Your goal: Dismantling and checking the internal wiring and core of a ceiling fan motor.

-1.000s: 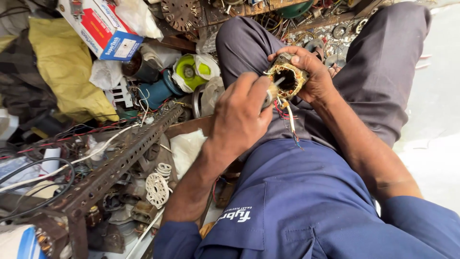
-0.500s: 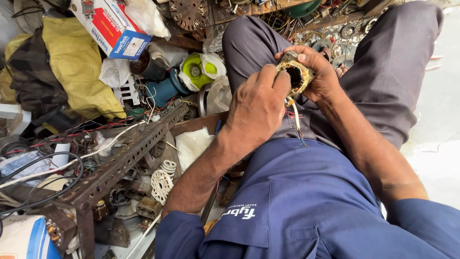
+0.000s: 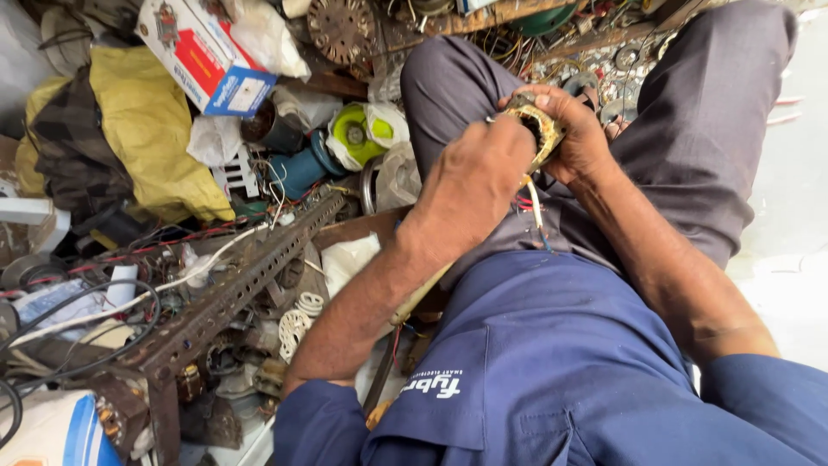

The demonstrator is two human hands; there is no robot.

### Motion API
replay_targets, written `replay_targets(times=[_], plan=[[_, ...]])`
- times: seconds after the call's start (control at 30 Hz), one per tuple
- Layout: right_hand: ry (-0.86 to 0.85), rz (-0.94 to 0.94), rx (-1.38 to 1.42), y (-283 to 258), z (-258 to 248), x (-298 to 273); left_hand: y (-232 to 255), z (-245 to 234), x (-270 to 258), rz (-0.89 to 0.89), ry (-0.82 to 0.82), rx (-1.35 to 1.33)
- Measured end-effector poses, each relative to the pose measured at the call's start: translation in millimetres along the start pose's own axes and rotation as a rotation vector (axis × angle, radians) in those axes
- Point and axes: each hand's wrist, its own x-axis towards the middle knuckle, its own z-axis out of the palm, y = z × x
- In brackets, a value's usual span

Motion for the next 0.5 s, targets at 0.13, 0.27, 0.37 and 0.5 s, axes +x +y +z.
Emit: replay_targets(times=[0.13, 0.27, 0.37, 0.5], plan=[[0.019, 0.011, 0.006, 3.2, 1.9, 0.6, -7.4, -8.3, 6.3, 0.138, -0.082, 0.108], [0.026, -0.004, 0.002, 2.6, -5.6, 0.0, 0.3, 0.2, 10.2, 0.095, -0.034, 0.060], [0.030, 0.012, -0.001, 0.4, -2.5, 0.8, -0.3, 6.7, 11.6, 0.239, -0.055, 0.180], [0.059, 0.034, -0.008, 0.7, -3.7, 0.0, -20.4, 11.1, 14.9, 0.399, -0.122, 0.266]])
